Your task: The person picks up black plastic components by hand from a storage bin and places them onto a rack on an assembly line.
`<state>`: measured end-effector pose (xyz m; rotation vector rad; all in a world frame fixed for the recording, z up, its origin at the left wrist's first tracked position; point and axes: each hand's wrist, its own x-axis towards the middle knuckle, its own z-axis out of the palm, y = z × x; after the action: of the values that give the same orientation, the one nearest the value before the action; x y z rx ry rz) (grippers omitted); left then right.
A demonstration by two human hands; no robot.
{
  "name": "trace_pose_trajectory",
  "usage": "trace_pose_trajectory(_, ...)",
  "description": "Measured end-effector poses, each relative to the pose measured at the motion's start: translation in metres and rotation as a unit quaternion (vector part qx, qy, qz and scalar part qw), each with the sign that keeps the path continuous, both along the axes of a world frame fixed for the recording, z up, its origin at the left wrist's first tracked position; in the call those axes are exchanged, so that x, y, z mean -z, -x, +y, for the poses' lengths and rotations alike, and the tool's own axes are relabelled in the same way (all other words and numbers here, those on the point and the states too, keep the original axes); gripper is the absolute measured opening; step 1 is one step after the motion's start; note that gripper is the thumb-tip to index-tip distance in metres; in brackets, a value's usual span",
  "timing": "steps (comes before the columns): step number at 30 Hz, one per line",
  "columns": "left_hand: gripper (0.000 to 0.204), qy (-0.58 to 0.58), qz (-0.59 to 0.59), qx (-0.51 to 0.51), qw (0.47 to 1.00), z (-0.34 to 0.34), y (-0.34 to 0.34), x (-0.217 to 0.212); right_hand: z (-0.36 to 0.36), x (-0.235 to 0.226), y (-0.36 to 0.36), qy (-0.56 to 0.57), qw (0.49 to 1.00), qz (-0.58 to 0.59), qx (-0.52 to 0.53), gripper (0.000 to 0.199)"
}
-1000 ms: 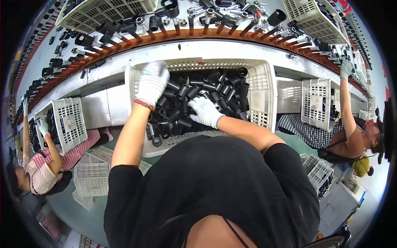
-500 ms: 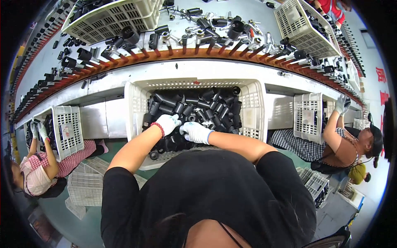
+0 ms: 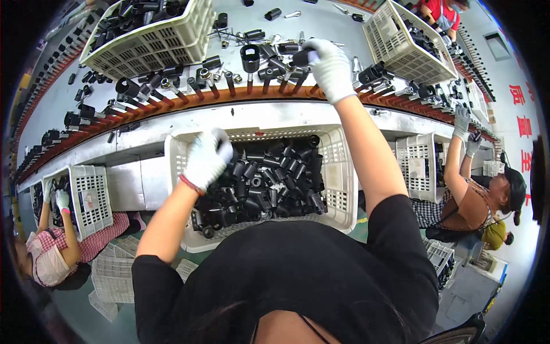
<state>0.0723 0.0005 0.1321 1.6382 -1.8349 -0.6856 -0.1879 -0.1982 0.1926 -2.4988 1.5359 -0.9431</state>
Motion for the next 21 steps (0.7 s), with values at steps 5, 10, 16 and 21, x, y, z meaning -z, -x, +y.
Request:
trace_pose_trajectory(5, 0.026, 0.170, -0.037, -0.216, 0.961, -0.094, -0.063, -0.062, 0.004, 0.004, -0.073, -0.039, 0.975, 0.219, -0.008, 0.020)
trace_pose_trajectory(10, 0.027, 0.134, -0.120, -0.203, 0.962, -0.135, -0.116, -0.027, -0.001, 0.013, -0.103, -0.056, 0.982, 0.168, -0.063, 0.022)
trace_pose_trajectory(16, 0.029, 0.167, -0.304, -0.136, 0.928, -0.143, -0.152, -0.039, 0.033, 0.013, -0.123, 0.183, 0.983, 0.016, -0.018, 0.033)
trace_pose_trajectory(21, 0.045, 0.102, -0.406, -0.128, 0.899, -0.148, -0.177, -0.037, 0.124, 0.079, -0.136, -0.111, 0.941, 0.087, -0.309, 0.016)
